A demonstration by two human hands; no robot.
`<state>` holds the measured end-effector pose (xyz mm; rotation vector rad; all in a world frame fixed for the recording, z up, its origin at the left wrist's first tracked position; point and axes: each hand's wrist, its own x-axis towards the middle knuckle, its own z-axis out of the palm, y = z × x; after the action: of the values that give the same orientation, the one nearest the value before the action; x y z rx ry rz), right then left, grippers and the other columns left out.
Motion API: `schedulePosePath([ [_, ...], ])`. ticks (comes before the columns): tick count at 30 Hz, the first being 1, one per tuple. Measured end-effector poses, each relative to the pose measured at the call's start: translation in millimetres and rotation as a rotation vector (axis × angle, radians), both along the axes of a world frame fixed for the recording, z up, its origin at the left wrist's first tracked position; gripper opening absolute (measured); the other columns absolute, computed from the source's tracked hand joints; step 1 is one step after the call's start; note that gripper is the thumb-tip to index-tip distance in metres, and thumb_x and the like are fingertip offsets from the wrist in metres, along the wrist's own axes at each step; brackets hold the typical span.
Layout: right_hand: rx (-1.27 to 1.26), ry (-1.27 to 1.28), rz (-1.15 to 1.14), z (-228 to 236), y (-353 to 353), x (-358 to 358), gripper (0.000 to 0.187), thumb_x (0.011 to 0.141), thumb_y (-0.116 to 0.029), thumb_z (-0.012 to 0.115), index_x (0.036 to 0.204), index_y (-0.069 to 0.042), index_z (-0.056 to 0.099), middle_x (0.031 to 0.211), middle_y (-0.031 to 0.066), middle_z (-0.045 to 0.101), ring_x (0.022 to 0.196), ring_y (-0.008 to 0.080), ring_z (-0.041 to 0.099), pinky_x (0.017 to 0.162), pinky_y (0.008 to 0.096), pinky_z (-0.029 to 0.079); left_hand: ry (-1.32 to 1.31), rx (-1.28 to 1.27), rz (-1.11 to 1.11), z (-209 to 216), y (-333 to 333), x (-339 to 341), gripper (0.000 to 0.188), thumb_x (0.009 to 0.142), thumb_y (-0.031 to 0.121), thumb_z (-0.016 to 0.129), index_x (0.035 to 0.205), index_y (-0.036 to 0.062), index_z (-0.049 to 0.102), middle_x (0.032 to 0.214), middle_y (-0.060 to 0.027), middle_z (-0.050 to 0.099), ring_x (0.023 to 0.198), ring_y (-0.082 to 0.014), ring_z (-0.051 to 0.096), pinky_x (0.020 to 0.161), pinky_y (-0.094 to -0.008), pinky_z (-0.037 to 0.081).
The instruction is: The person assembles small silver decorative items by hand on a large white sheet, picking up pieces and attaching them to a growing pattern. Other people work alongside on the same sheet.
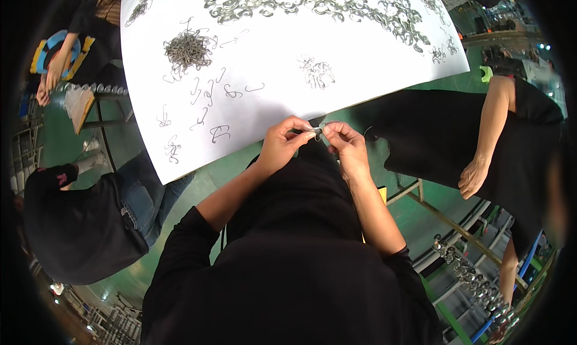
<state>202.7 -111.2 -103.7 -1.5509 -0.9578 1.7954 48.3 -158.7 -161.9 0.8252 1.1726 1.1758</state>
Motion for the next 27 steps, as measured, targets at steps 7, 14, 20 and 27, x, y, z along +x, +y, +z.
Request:
schedulePosePath([
  [7, 0.4, -0.151, -0.118, -17.0, -5.7, -4.1, 0.01, 0.082, -0.01, 0.067, 0.087, -0.002, 0.062, 0.099, 0.004, 0.054, 0.074, 0.0093, 0.048, 0.063, 0.0227, 0.04, -0.003, 0.073, -0.031, 10.6, 15.4, 5.9, 0.01, 0.086, 0.005, 0.064, 0.095, 0.0022, 0.061, 0.091, -0.002, 0.063, 0.078, -0.0066, 0.058, 0.066, -0.0205, 0.047],
  [14, 0.716, -0.309, 0.097, 12.0, -2.4, 4.3, 0.006, 0.082, -0.007, 0.065, 0.086, -0.004, 0.061, 0.102, 0.0088, 0.051, 0.084, 0.0174, 0.049, 0.068, 0.0266, 0.041, 0.554, 0.31, 0.21, -23.6, 136.2, -48.9, 0.016, 0.087, 0.017, 0.063, 0.092, 0.0022, 0.066, 0.081, -0.0058, 0.067, 0.063, -0.0115, 0.055, 0.057, -0.0258, 0.045],
  [20, 0.678, -0.266, 0.149, 10.6, 3.3, 14.9, 0.008, 0.081, -0.004, 0.067, 0.086, -0.003, 0.061, 0.101, 0.0096, 0.051, 0.091, 0.0212, 0.05, 0.078, 0.03, 0.043, 1.253, 0.351, 0.364, -41.9, 255.1, -91.5, 0.021, 0.08, 0.017, 0.067, 0.096, 0.0042, 0.067, 0.1, -0.0073, 0.064, 0.096, -0.027, 0.057, 0.081, -0.0372, 0.048],
  [27, 0.701, -0.279, 0.206, 18.0, 11.3, 17.1, 0.008, 0.079, 0.0, 0.067, 0.085, -0.003, 0.061, 0.099, 0.0104, 0.052, 0.089, 0.0237, 0.053, 0.079, 0.0318, 0.044, 1.559, 0.325, 0.236, -50.8, 286.2, -110.6, 0.02, 0.084, 0.025, 0.063, 0.098, 0.0106, 0.068, 0.093, -0.0065, 0.065, 0.089, -0.0255, 0.06, 0.075, -0.0377, 0.051],
])
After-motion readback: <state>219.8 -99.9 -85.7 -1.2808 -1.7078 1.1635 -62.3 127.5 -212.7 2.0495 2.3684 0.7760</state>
